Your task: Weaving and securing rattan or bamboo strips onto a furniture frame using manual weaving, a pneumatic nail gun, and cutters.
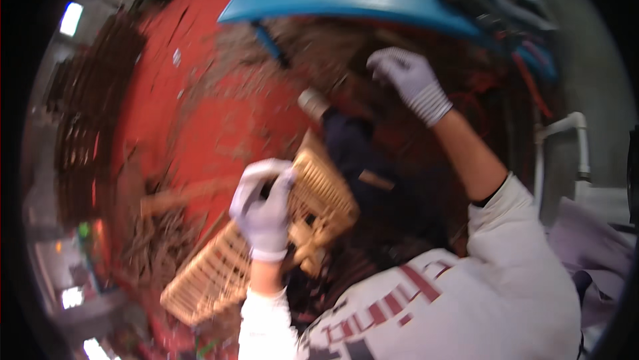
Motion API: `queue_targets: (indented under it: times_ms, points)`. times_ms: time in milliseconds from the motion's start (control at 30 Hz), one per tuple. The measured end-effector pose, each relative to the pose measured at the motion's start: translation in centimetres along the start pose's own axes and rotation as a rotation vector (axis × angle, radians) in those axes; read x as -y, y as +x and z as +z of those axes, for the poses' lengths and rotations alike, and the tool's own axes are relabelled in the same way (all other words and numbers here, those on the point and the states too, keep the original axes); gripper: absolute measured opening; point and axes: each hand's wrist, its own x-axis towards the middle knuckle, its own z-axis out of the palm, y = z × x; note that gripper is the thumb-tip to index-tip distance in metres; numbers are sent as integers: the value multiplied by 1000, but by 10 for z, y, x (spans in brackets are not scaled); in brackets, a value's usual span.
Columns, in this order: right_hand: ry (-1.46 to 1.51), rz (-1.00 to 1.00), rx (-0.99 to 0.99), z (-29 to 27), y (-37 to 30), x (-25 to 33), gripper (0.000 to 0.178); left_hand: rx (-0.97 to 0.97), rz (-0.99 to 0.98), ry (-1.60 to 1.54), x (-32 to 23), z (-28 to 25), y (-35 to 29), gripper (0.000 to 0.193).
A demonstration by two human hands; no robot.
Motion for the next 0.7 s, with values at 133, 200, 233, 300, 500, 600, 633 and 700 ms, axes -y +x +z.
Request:
queue_targets:
  times_ms: [133,200,233,300,500,600,633,700]
  points:
    - [-483,-90,-293,-49,-8,-22,18,17,56,166,0,-21,-6,14]
    - [-691,-171,-399,-88,-4,-27,18,7,22,111,2,-16,-8,14]
    - [-735,-189,-445,-107,-3,-26,18,28,70,148,3,-14,-6,12]
    - [-795,-203,-515,-141,4,-28,17,24,80,143,2,-7,-5,11]
    - [-1024,-224,-651,-208,33,-34,17,9,2,122,10,-10,-10,13]
    - [-1267,-341,-841,-278,49,-38,17,48,-20,100,12,-12,-13,7]
    - [-1346,-258,-893,-307,54,-47,19,44,34,123,15,-12,-13,8]
    - [-1445,-6,-903,-346,50,-53,21,47,-45,110,10,-14,-14,8]
